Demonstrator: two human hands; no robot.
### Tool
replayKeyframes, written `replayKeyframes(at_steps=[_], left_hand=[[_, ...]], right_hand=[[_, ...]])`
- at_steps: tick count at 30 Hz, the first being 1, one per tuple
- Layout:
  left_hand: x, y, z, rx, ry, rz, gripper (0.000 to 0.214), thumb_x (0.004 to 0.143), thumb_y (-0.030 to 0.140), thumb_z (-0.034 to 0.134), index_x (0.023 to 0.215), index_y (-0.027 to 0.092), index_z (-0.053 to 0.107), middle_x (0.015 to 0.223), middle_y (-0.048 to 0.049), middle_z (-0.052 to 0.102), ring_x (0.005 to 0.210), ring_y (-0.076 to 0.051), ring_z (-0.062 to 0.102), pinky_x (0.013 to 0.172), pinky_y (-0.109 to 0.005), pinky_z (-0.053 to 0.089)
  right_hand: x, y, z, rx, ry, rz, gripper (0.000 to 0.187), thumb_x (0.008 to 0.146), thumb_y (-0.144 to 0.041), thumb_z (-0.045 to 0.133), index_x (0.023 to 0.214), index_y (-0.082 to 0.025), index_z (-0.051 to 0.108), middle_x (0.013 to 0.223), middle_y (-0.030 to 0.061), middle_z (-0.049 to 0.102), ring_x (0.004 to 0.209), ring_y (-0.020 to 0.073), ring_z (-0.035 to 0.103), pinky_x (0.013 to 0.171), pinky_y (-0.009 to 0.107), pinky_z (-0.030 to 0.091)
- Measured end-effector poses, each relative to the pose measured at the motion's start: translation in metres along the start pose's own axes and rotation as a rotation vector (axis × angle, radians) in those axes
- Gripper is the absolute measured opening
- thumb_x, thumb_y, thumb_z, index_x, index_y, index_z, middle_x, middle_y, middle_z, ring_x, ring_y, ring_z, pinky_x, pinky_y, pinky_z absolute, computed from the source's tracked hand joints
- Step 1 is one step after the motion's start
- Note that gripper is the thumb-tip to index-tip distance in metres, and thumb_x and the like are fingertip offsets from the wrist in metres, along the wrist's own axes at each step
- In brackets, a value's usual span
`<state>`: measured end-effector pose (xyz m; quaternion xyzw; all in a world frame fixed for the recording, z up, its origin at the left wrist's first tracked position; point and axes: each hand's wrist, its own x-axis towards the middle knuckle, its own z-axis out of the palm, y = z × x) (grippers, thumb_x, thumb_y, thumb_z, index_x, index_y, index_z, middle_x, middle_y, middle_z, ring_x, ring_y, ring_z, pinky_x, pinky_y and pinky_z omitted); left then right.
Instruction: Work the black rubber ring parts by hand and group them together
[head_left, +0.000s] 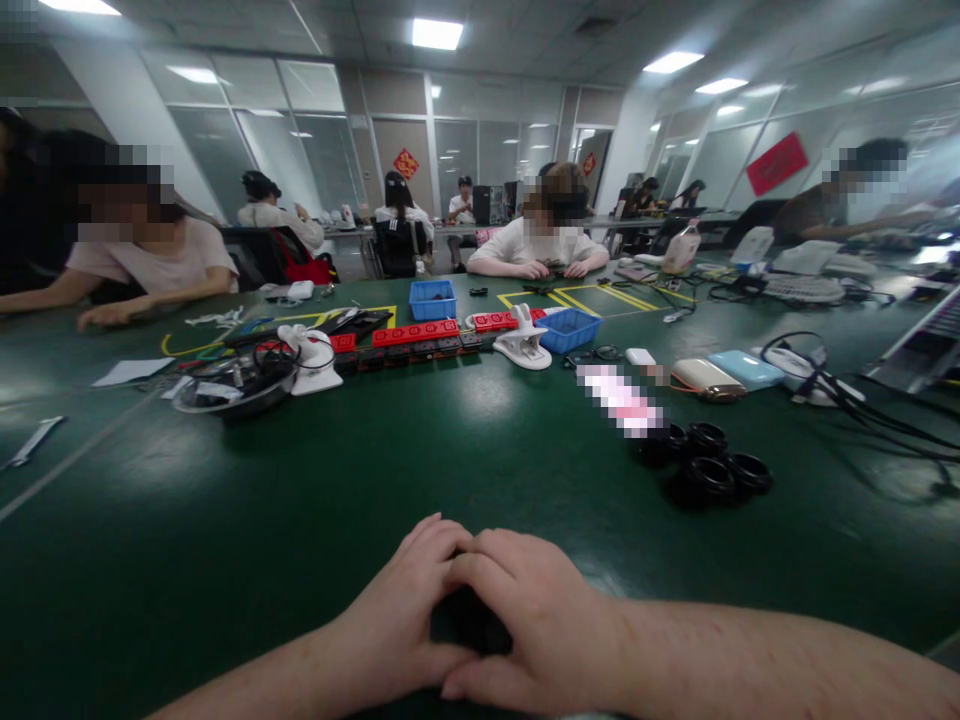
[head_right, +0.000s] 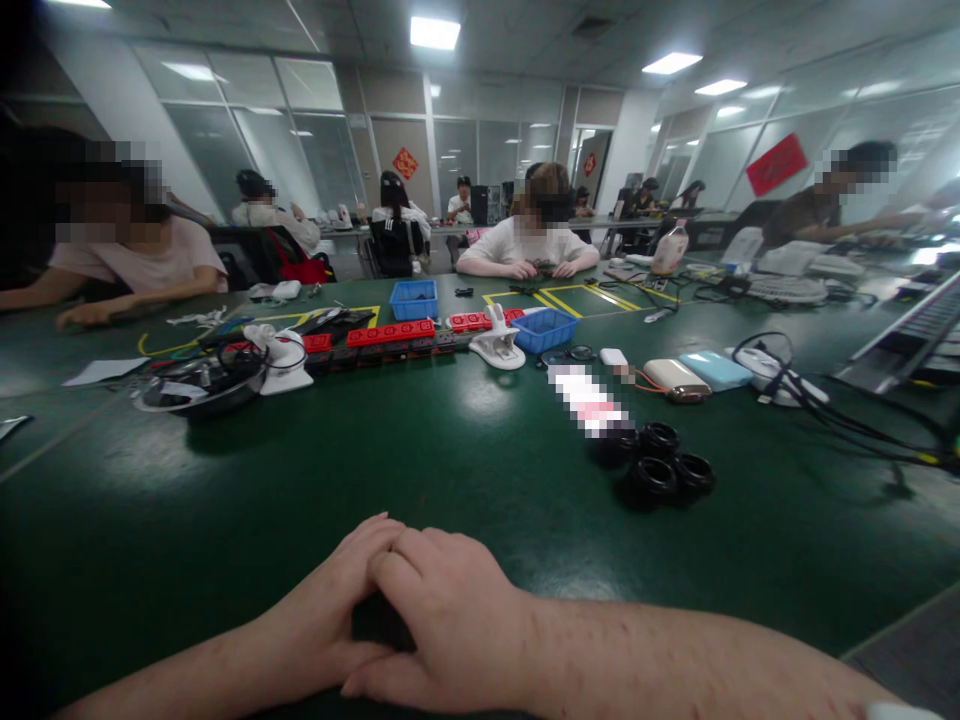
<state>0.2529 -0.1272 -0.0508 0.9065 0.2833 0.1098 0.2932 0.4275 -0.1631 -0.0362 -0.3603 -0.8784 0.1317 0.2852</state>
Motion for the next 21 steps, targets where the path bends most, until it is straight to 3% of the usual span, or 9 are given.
replayKeyframes(at_steps=[6, 12, 16, 19, 21], left_hand=[[0.002, 0.005, -0.001, -0.008, 0.015, 0.015, 0.039, 0.070, 0.041, 0.071, 0.102, 0.022, 0.061, 0.102, -0.0044, 0.057, 0.099, -0.025, 0.051, 0.104, -0.048, 0.023], [0.001, 0.002, 0.003, 0.008, 0.053, 0.025, 0.042, 0.066, 0.040, 0.075, 0.101, 0.022, 0.062, 0.102, -0.0047, 0.057, 0.098, -0.025, 0.051, 0.103, -0.048, 0.023], [0.002, 0.004, 0.003, 0.018, 0.069, 0.004, 0.037, 0.060, 0.034, 0.078, 0.092, 0.023, 0.063, 0.097, -0.0023, 0.058, 0.095, -0.023, 0.052, 0.104, -0.046, 0.024], [0.003, 0.006, 0.002, -0.008, 0.078, -0.025, 0.033, 0.055, 0.024, 0.079, 0.084, 0.021, 0.063, 0.091, -0.0004, 0.058, 0.091, -0.022, 0.053, 0.104, -0.044, 0.024], [0.003, 0.006, 0.000, -0.062, 0.092, -0.029, 0.028, 0.055, 0.018, 0.077, 0.080, 0.020, 0.063, 0.089, 0.0006, 0.057, 0.089, -0.021, 0.053, 0.099, -0.040, 0.031]], right_hand=[[-0.002, 0.002, -0.001, -0.076, -0.018, 0.077, 0.056, 0.064, -0.060, 0.067, 0.093, -0.015, 0.054, 0.077, 0.0027, 0.061, 0.061, 0.0153, 0.056, 0.052, 0.025, 0.040], [-0.005, 0.007, 0.006, -0.090, 0.039, -0.070, 0.044, 0.074, -0.057, 0.060, 0.085, -0.015, 0.053, 0.077, 0.0035, 0.058, 0.070, 0.0152, 0.054, 0.062, 0.026, 0.044], [-0.001, 0.011, 0.006, 0.013, -0.023, -0.213, 0.029, 0.081, -0.044, 0.057, 0.081, -0.015, 0.053, 0.082, 0.0041, 0.059, 0.077, 0.0148, 0.053, 0.070, 0.026, 0.045], [0.003, 0.010, 0.000, 0.180, -0.057, -0.274, 0.015, 0.084, -0.027, 0.052, 0.090, -0.014, 0.053, 0.088, 0.0063, 0.059, 0.084, 0.0149, 0.053, 0.077, 0.027, 0.046], [0.005, 0.008, -0.004, 0.276, -0.037, -0.301, 0.019, 0.082, -0.019, 0.045, 0.098, -0.012, 0.051, 0.092, 0.0089, 0.059, 0.090, 0.0155, 0.053, 0.082, 0.029, 0.046]])
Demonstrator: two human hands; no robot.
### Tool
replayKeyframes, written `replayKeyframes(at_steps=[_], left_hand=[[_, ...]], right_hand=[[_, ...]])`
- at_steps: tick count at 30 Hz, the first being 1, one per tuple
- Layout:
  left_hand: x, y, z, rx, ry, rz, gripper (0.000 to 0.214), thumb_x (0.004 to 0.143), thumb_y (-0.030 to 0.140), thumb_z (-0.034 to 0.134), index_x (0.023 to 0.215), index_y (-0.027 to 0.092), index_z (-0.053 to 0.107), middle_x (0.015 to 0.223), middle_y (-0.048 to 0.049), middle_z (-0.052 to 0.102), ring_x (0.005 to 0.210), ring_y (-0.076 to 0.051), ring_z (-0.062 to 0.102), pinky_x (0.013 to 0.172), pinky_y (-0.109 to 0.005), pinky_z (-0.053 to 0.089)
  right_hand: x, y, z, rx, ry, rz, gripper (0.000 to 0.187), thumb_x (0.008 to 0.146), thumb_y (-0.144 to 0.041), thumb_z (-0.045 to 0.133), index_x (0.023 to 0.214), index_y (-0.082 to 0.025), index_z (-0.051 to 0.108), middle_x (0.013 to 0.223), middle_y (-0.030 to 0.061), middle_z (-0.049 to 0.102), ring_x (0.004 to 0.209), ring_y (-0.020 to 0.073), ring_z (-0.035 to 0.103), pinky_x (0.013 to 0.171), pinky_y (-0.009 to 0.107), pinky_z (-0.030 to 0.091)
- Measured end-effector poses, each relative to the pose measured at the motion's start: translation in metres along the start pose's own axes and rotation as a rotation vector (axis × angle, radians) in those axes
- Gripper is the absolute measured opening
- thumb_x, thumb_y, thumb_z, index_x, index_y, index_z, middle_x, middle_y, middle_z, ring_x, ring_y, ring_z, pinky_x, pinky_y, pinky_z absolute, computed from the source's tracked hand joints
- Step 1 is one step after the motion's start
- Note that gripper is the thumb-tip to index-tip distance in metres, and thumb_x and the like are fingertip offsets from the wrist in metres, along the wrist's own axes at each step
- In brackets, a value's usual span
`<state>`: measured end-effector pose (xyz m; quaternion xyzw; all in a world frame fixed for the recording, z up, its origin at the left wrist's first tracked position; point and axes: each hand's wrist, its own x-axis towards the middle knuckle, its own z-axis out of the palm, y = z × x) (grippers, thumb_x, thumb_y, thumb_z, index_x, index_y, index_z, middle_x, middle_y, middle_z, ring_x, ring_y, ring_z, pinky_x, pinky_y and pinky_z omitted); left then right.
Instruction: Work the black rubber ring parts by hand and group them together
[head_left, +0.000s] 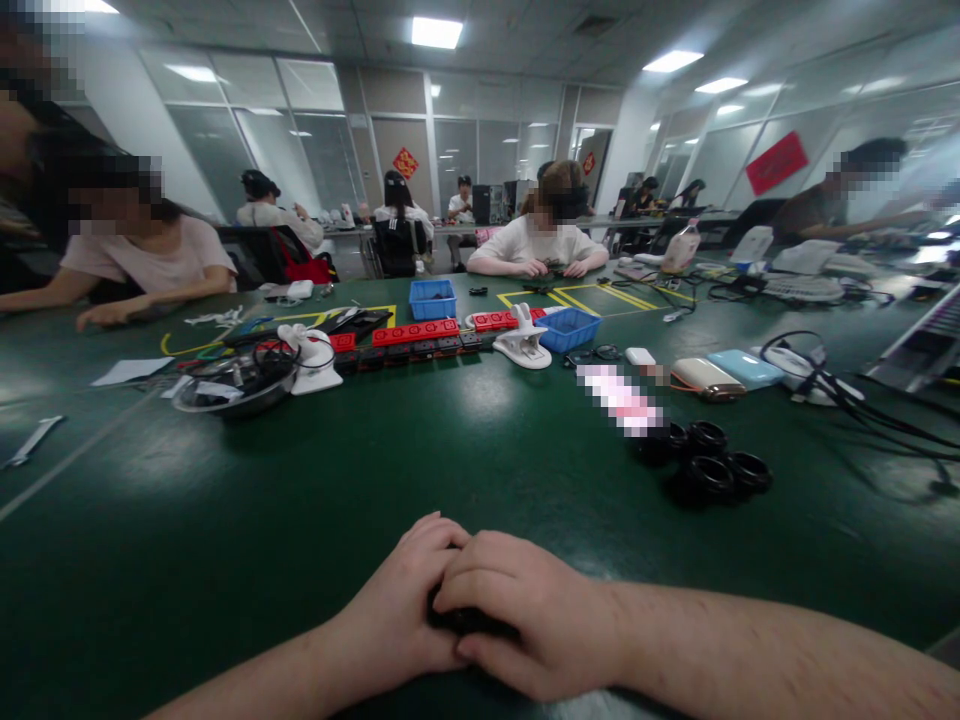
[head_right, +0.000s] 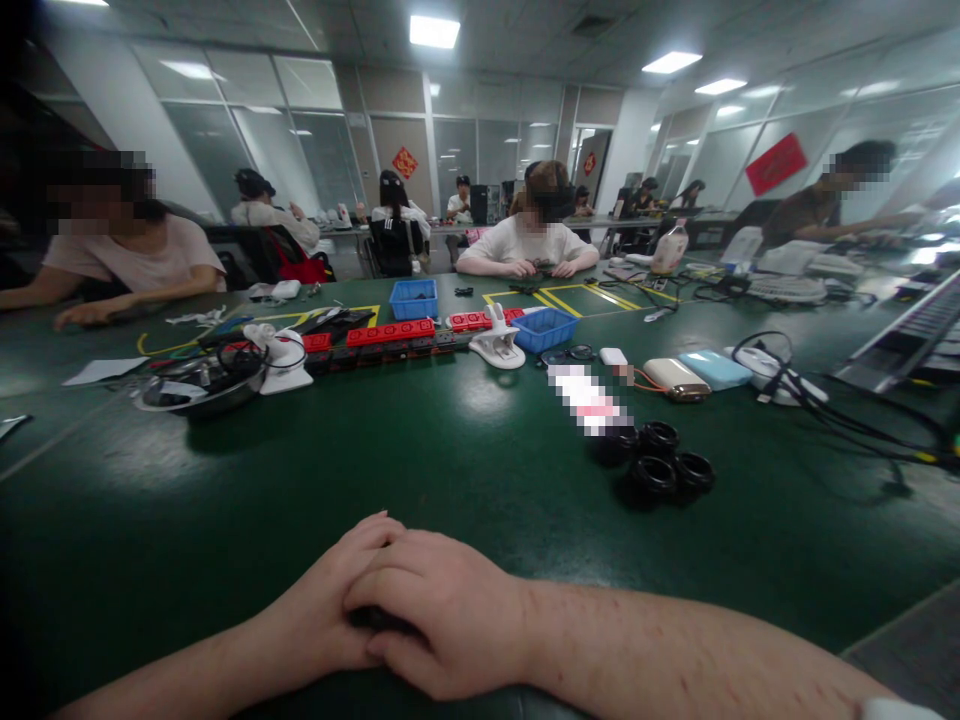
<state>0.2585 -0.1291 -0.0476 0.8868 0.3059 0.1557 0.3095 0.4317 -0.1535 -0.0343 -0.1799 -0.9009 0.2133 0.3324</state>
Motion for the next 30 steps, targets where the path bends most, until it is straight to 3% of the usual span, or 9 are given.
replayKeyframes(at_steps=[4, 9, 11, 14, 16, 19, 22, 25, 30], left_hand=[[0.000, -0.004, -0.003, -0.177, 0.061, 0.024, 0.019, 0.063, 0.025, 0.072, 0.079, 0.020, 0.064, 0.086, -0.0003, 0.056, 0.085, -0.020, 0.053, 0.078, -0.030, 0.042], [0.000, -0.008, -0.008, -0.341, 0.053, 0.116, 0.041, 0.073, 0.058, 0.059, 0.080, 0.018, 0.065, 0.088, -0.0037, 0.056, 0.087, -0.021, 0.052, 0.079, -0.033, 0.043], [0.000, -0.007, -0.008, -0.279, 0.012, 0.145, 0.038, 0.076, 0.056, 0.058, 0.080, 0.019, 0.065, 0.090, -0.0037, 0.058, 0.092, -0.022, 0.052, 0.088, -0.036, 0.040], [0.000, -0.005, -0.006, -0.089, -0.062, 0.119, 0.016, 0.078, 0.034, 0.062, 0.088, 0.022, 0.065, 0.100, -0.0020, 0.061, 0.104, -0.023, 0.050, 0.105, -0.043, 0.023], [-0.001, -0.005, -0.004, 0.012, -0.092, 0.076, 0.025, 0.078, 0.020, 0.060, 0.102, 0.026, 0.062, 0.109, -0.0012, 0.061, 0.113, -0.024, 0.046, 0.108, -0.048, 0.016], [-0.004, -0.005, -0.003, 0.066, -0.118, 0.055, 0.047, 0.075, 0.012, 0.057, 0.119, 0.029, 0.052, 0.119, -0.0020, 0.057, 0.120, -0.025, 0.042, 0.107, -0.054, 0.015], [-0.006, -0.007, -0.002, 0.092, -0.119, 0.066, 0.061, 0.068, 0.017, 0.064, 0.126, 0.027, 0.046, 0.125, -0.0048, 0.053, 0.121, -0.029, 0.040, 0.106, -0.058, 0.013], [-0.006, -0.008, 0.002, 0.143, -0.055, 0.064, 0.067, 0.063, 0.034, 0.072, 0.124, 0.022, 0.047, 0.124, -0.0089, 0.052, 0.117, -0.033, 0.043, 0.105, -0.061, 0.013], [-0.004, -0.002, 0.011, 0.218, 0.086, -0.010, 0.056, 0.062, 0.044, 0.071, 0.109, 0.020, 0.054, 0.107, -0.0092, 0.058, 0.106, -0.032, 0.050, 0.103, -0.061, 0.019]], right_hand=[[0.001, -0.006, -0.004, 0.063, 0.117, -0.074, 0.033, 0.074, -0.009, 0.038, 0.106, -0.011, 0.046, 0.096, 0.0110, 0.059, 0.095, 0.0154, 0.054, 0.086, 0.030, 0.046], [-0.001, -0.007, -0.003, 0.055, 0.203, -0.083, 0.038, 0.071, -0.008, 0.037, 0.108, -0.013, 0.044, 0.096, 0.0103, 0.059, 0.098, 0.0156, 0.055, 0.085, 0.029, 0.048], [-0.002, -0.006, -0.001, 0.048, 0.187, -0.102, 0.036, 0.071, -0.009, 0.036, 0.105, -0.013, 0.045, 0.096, 0.0099, 0.060, 0.098, 0.0155, 0.056, 0.086, 0.029, 0.048], [-0.001, -0.004, 0.000, 0.042, 0.120, -0.118, 0.035, 0.069, -0.009, 0.034, 0.100, -0.014, 0.048, 0.091, 0.0084, 0.061, 0.093, 0.0151, 0.057, 0.085, 0.029, 0.048], [0.001, -0.004, 0.000, 0.056, 0.090, -0.099, 0.034, 0.068, -0.009, 0.034, 0.097, -0.014, 0.049, 0.089, 0.0075, 0.061, 0.091, 0.0148, 0.057, 0.085, 0.029, 0.047], [0.002, -0.005, -0.001, 0.086, 0.091, -0.053, 0.029, 0.071, -0.010, 0.036, 0.095, -0.014, 0.050, 0.088, 0.0074, 0.061, 0.091, 0.0149, 0.056, 0.084, 0.029, 0.047], [0.002, -0.005, -0.001, 0.106, 0.071, -0.004, 0.022, 0.078, -0.015, 0.039, 0.098, -0.014, 0.049, 0.091, 0.0080, 0.060, 0.093, 0.0153, 0.055, 0.084, 0.030, 0.046], [-0.001, -0.003, 0.001, 0.088, 0.056, 0.007, 0.021, 0.084, -0.023, 0.043, 0.102, -0.014, 0.049, 0.098, 0.0091, 0.059, 0.097, 0.0162, 0.052, 0.088, 0.031, 0.043], [-0.002, -0.003, 0.005, -0.115, 0.040, 0.190, 0.036, 0.074, -0.035, 0.064, 0.102, -0.016, 0.052, 0.101, 0.0081, 0.058, 0.092, 0.0199, 0.051, 0.082, 0.035, 0.041]])
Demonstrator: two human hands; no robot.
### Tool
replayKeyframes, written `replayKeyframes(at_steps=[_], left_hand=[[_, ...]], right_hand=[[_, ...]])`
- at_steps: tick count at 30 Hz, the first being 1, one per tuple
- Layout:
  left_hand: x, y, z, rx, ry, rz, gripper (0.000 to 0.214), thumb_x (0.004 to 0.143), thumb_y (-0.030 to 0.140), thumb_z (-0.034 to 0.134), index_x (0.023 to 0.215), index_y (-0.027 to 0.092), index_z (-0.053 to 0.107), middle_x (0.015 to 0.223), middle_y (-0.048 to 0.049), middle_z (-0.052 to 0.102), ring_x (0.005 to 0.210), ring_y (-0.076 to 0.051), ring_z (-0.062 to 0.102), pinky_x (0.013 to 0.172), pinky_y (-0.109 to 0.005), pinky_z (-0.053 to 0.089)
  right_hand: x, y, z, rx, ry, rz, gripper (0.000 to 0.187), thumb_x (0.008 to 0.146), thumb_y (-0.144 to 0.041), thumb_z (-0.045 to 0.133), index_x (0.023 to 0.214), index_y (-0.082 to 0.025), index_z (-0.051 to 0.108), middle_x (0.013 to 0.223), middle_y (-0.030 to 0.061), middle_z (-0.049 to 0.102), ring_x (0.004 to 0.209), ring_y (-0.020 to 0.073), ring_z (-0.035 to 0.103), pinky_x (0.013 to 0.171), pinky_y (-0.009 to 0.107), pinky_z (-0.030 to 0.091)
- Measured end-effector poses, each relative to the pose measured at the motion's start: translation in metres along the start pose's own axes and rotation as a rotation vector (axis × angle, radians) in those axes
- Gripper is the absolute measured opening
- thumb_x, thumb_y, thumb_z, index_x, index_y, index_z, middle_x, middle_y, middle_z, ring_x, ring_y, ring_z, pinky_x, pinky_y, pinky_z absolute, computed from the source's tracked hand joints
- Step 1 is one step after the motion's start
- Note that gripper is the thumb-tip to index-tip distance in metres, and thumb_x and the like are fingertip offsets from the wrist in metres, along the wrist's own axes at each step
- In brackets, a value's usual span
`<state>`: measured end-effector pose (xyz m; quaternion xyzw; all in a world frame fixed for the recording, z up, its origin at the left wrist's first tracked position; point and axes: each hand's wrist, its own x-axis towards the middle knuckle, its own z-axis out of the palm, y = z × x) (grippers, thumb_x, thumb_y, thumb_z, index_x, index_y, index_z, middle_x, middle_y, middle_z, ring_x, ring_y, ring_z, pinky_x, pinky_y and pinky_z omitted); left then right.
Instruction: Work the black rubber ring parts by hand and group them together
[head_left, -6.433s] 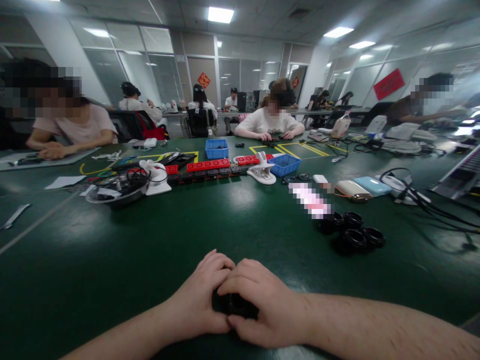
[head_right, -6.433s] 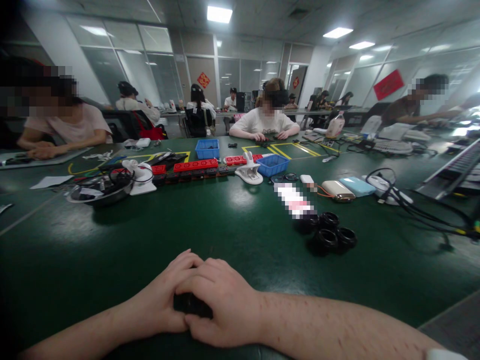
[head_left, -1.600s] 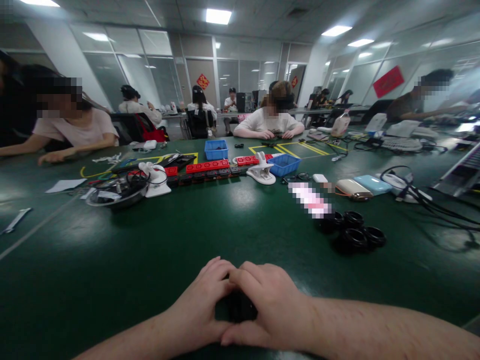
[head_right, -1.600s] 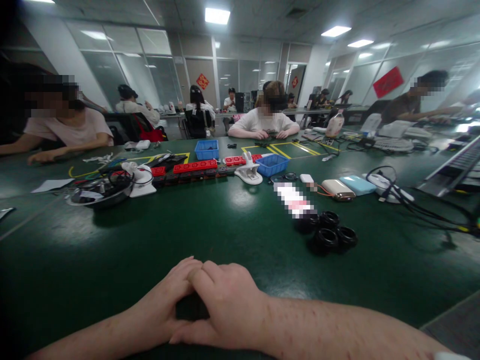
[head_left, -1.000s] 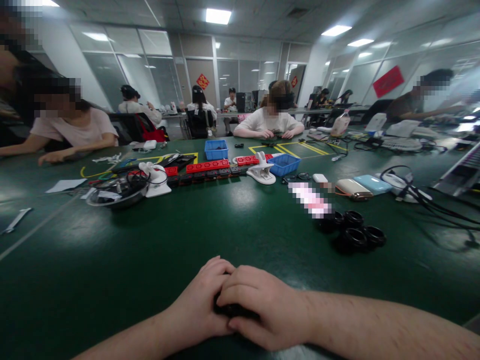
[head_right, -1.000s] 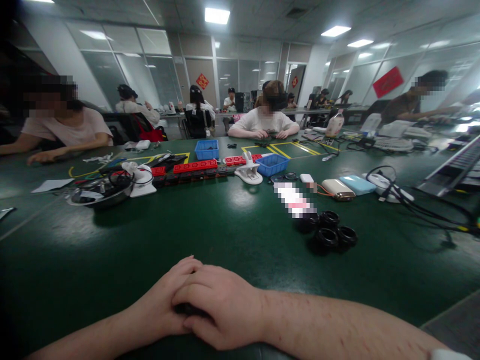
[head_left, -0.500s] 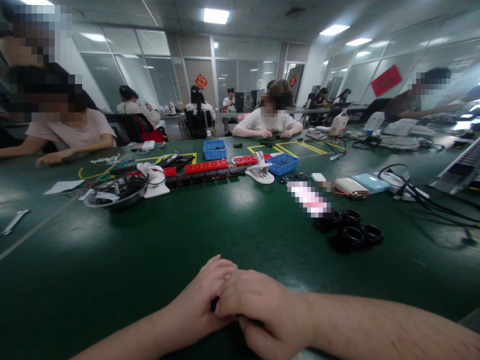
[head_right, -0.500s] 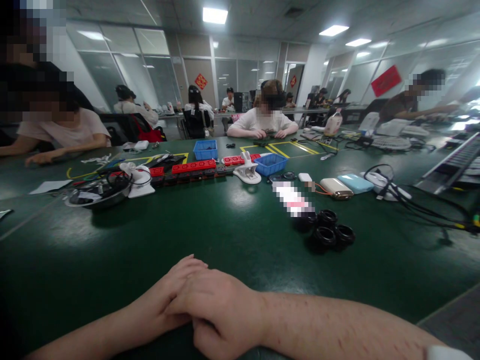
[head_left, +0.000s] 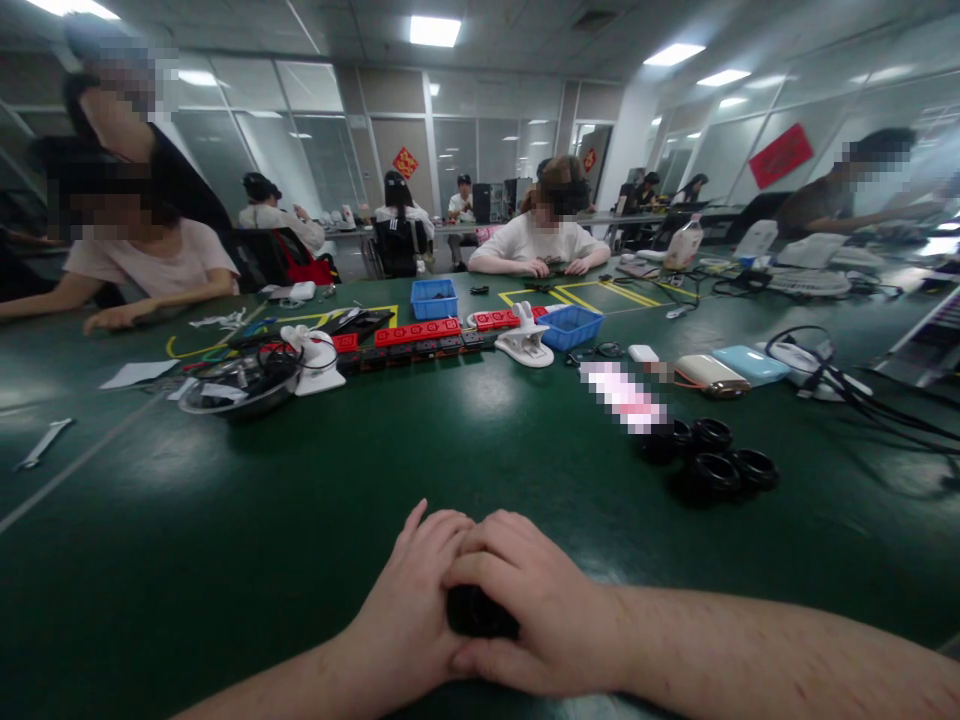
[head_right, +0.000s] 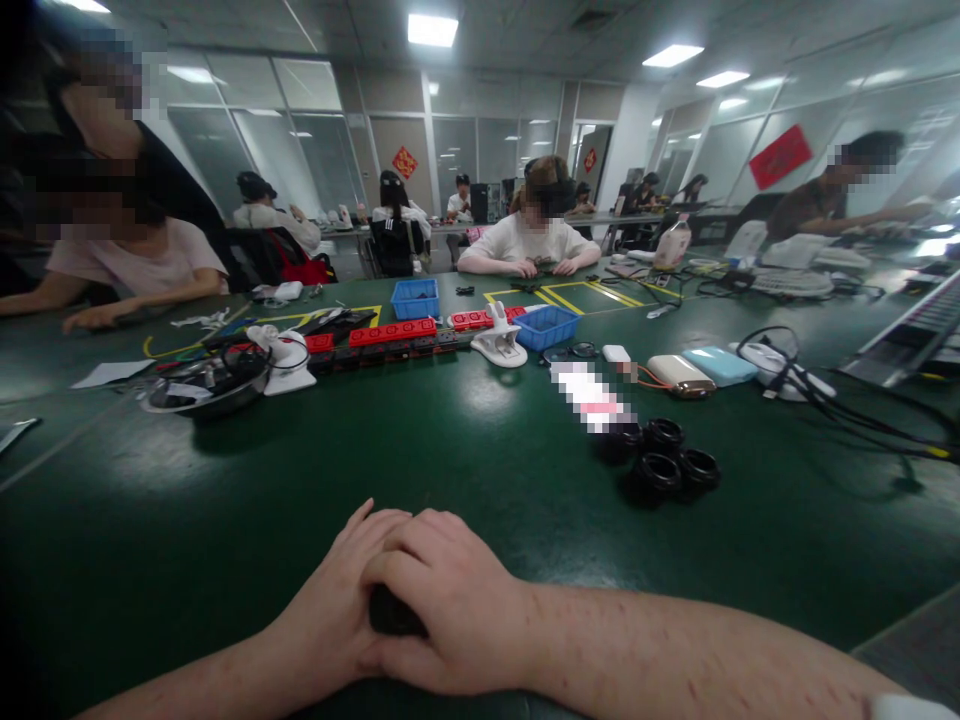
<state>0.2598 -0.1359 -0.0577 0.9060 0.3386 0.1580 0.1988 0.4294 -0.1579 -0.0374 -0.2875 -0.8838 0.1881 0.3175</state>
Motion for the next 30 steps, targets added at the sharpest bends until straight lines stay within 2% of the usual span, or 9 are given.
replayKeyframes(at_steps=[4, 7, 9, 13, 19, 23, 27, 30], left_hand=[[-0.001, 0.008, 0.000, -0.016, 0.029, -0.050, 0.038, 0.062, 0.030, 0.069, 0.097, 0.019, 0.057, 0.098, -0.0065, 0.058, 0.097, -0.027, 0.053, 0.104, -0.058, 0.018], [0.000, 0.006, -0.004, -0.031, 0.015, -0.032, 0.037, 0.060, 0.027, 0.071, 0.094, 0.021, 0.059, 0.098, -0.0046, 0.057, 0.096, -0.025, 0.052, 0.105, -0.056, 0.017], [0.001, 0.001, -0.007, -0.051, -0.015, 0.002, 0.036, 0.058, 0.027, 0.074, 0.091, 0.022, 0.061, 0.098, -0.0034, 0.055, 0.097, -0.025, 0.051, 0.104, -0.054, 0.020], [0.006, -0.014, -0.016, -0.098, -0.110, 0.092, 0.034, 0.055, 0.023, 0.079, 0.086, 0.024, 0.066, 0.111, -0.0029, 0.050, 0.108, -0.027, 0.044, 0.098, -0.043, 0.033], [0.008, -0.021, -0.026, -0.101, -0.214, 0.140, 0.039, 0.060, 0.027, 0.079, 0.098, 0.030, 0.068, 0.121, -0.0023, 0.048, 0.116, -0.030, 0.039, 0.100, -0.044, 0.031], [0.008, -0.022, -0.032, -0.069, -0.237, 0.146, 0.034, 0.066, 0.028, 0.077, 0.098, 0.031, 0.067, 0.124, -0.0016, 0.048, 0.119, -0.028, 0.038, 0.100, -0.043, 0.032], [0.005, -0.024, -0.036, -0.017, -0.196, 0.133, 0.026, 0.069, 0.024, 0.074, 0.093, 0.029, 0.069, 0.124, -0.0018, 0.047, 0.120, -0.028, 0.037, 0.100, -0.044, 0.030], [0.000, -0.025, -0.036, -0.001, -0.158, 0.116, 0.026, 0.068, 0.019, 0.074, 0.092, 0.027, 0.068, 0.120, -0.0016, 0.050, 0.117, -0.026, 0.040, 0.099, -0.041, 0.032]], right_hand=[[0.001, -0.003, 0.001, -0.113, -0.068, 0.180, 0.042, 0.067, -0.038, 0.071, 0.097, -0.013, 0.055, 0.097, 0.0089, 0.057, 0.086, 0.0216, 0.050, 0.076, 0.037, 0.042], [0.001, -0.004, 0.002, -0.123, -0.112, 0.207, 0.037, 0.069, -0.036, 0.069, 0.096, -0.014, 0.055, 0.093, 0.0078, 0.056, 0.083, 0.0203, 0.050, 0.073, 0.034, 0.043], [0.001, -0.003, 0.001, -0.106, -0.113, 0.166, 0.030, 0.071, -0.032, 0.066, 0.093, -0.015, 0.055, 0.091, 0.0065, 0.056, 0.082, 0.0189, 0.050, 0.071, 0.032, 0.043], [0.002, 0.000, -0.002, 0.005, -0.106, -0.014, 0.017, 0.073, -0.023, 0.054, 0.089, -0.016, 0.056, 0.091, 0.0066, 0.057, 0.083, 0.0174, 0.051, 0.075, 0.031, 0.044], [0.003, -0.001, -0.002, 0.079, -0.149, -0.213, 0.025, 0.068, -0.015, 0.039, 0.086, -0.016, 0.056, 0.083, 0.0057, 0.062, 0.088, 0.0170, 0.054, 0.086, 0.034, 0.041], [0.004, 0.001, 0.000, 0.076, -0.150, -0.203, 0.025, 0.066, -0.013, 0.039, 0.085, -0.015, 0.055, 0.083, 0.0053, 0.061, 0.085, 0.0151, 0.054, 0.084, 0.030, 0.043], [0.007, 0.001, 0.004, -0.033, -0.140, -0.120, 0.019, 0.069, -0.009, 0.044, 0.083, -0.017, 0.054, 0.085, 0.0029, 0.059, 0.085, 0.0141, 0.053, 0.085, 0.030, 0.042], [0.009, -0.002, 0.010, -0.102, -0.119, -0.068, 0.009, 0.074, -0.018, 0.054, 0.083, -0.017, 0.054, 0.090, 0.0048, 0.055, 0.088, 0.0170, 0.050, 0.083, 0.033, 0.042]])
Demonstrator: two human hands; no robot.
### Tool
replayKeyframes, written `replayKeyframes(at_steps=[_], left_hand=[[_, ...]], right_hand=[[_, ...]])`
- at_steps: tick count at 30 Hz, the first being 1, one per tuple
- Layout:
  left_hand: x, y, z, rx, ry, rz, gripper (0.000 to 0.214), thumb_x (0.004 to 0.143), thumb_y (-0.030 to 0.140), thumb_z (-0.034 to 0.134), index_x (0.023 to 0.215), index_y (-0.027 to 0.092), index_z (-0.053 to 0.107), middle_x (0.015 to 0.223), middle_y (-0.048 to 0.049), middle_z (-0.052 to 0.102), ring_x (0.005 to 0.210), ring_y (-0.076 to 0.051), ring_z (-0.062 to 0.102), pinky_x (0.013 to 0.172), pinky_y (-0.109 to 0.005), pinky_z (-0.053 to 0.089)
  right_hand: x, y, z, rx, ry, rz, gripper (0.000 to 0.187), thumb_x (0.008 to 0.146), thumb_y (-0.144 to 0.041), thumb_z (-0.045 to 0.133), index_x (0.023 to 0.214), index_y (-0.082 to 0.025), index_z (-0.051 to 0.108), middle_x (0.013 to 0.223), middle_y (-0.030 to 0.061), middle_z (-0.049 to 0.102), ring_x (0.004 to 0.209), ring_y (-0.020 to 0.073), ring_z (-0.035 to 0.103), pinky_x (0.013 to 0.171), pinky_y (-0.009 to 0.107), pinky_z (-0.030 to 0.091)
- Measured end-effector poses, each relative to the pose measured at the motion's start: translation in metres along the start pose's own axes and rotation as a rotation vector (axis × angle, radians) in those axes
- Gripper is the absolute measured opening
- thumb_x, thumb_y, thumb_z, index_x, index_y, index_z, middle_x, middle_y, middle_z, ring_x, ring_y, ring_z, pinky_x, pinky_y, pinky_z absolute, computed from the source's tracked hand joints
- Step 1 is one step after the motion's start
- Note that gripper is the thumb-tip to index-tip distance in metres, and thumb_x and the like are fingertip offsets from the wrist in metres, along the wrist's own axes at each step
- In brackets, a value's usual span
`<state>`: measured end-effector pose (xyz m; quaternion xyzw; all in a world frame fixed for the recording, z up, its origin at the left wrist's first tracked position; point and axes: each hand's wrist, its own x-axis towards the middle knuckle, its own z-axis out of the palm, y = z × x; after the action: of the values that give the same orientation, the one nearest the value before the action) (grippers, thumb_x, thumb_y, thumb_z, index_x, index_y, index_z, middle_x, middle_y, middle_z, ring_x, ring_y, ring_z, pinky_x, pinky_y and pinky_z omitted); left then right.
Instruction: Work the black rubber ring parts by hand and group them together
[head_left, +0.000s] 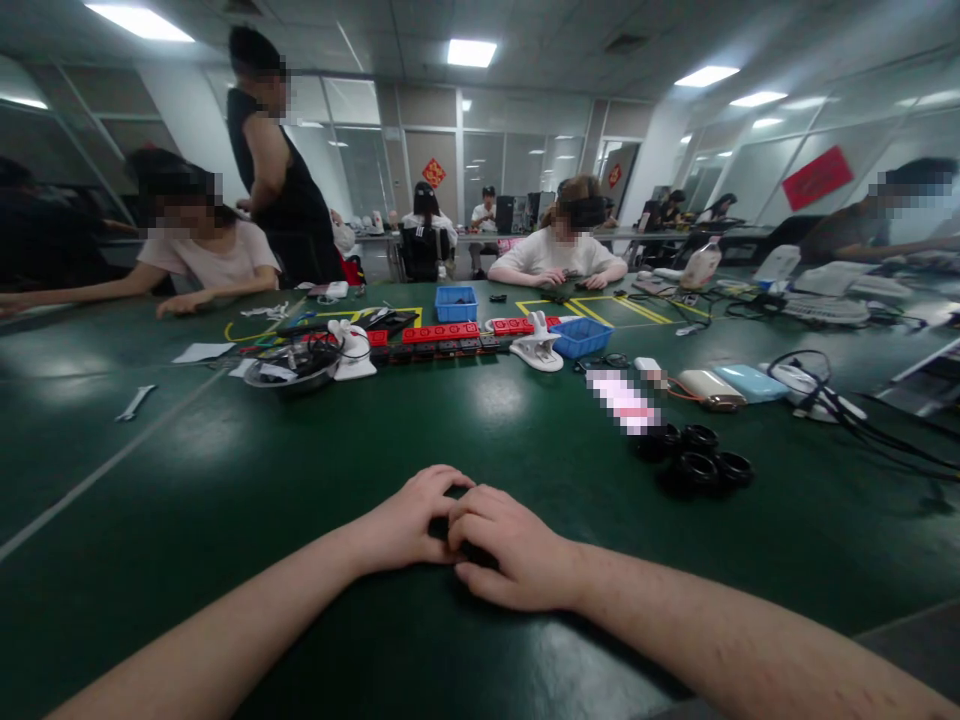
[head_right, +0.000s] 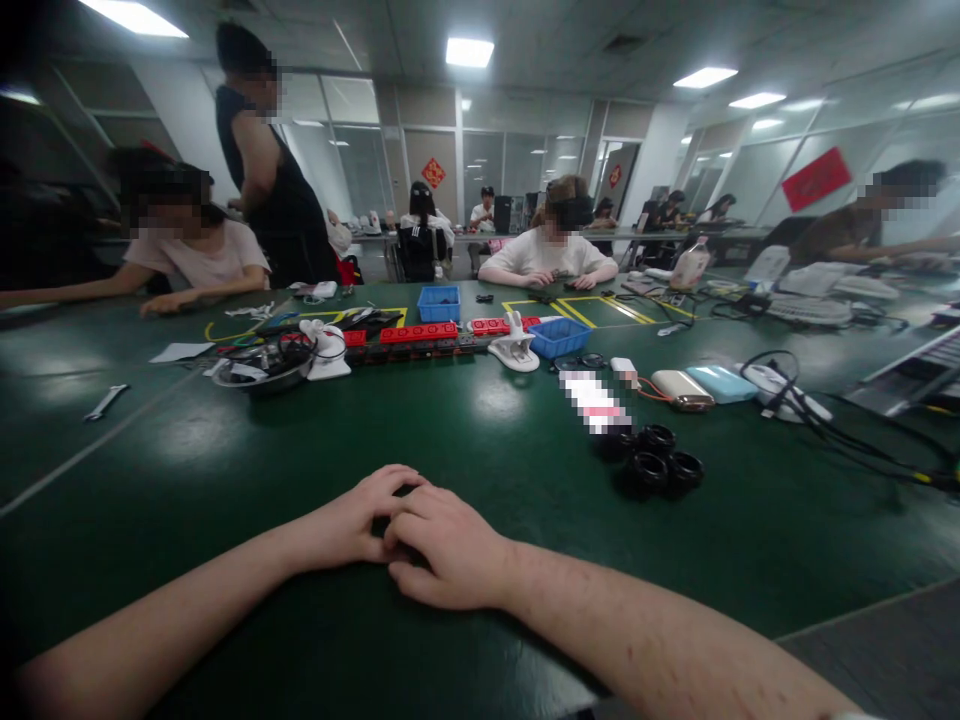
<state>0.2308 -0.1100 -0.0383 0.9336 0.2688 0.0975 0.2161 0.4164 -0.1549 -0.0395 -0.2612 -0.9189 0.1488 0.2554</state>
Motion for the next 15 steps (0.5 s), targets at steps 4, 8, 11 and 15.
replayKeyframes(at_steps=[4, 8, 11, 15], left_hand=[[-0.008, -0.001, 0.005, 0.023, 0.071, -0.061, 0.023, 0.070, 0.022, 0.073, 0.093, 0.025, 0.068, 0.116, -0.0023, 0.053, 0.112, -0.024, 0.044, 0.098, -0.039, 0.034], [-0.017, -0.002, 0.011, 0.053, 0.166, -0.179, 0.031, 0.071, 0.026, 0.071, 0.101, 0.024, 0.065, 0.114, -0.0056, 0.055, 0.108, -0.027, 0.047, 0.101, -0.051, 0.026], [-0.021, -0.003, 0.013, 0.068, 0.224, -0.269, 0.033, 0.072, 0.029, 0.069, 0.104, 0.021, 0.063, 0.112, -0.0076, 0.055, 0.109, -0.029, 0.047, 0.102, -0.061, 0.013], [-0.018, -0.009, 0.011, 0.057, 0.216, -0.284, 0.034, 0.072, 0.032, 0.069, 0.104, 0.023, 0.063, 0.112, -0.0064, 0.055, 0.111, -0.029, 0.046, 0.102, -0.062, 0.012]], right_hand=[[0.004, -0.003, 0.006, -0.096, 0.058, 0.107, 0.013, 0.083, -0.023, 0.052, 0.092, -0.015, 0.056, 0.100, 0.0109, 0.050, 0.091, 0.0225, 0.044, 0.080, 0.042, 0.040], [0.015, -0.002, 0.008, -0.103, 0.092, 0.161, 0.018, 0.079, -0.014, 0.055, 0.097, -0.014, 0.054, 0.097, 0.0104, 0.051, 0.088, 0.0212, 0.046, 0.078, 0.039, 0.042], [0.026, 0.003, 0.006, -0.057, 0.123, 0.161, 0.022, 0.073, -0.014, 0.063, 0.094, -0.015, 0.054, 0.092, 0.0076, 0.055, 0.086, 0.0202, 0.049, 0.078, 0.035, 0.043], [0.032, 0.013, 0.006, 0.027, 0.152, 0.094, 0.020, 0.072, -0.015, 0.065, 0.089, -0.017, 0.055, 0.086, 0.0051, 0.059, 0.084, 0.0193, 0.052, 0.076, 0.035, 0.044]])
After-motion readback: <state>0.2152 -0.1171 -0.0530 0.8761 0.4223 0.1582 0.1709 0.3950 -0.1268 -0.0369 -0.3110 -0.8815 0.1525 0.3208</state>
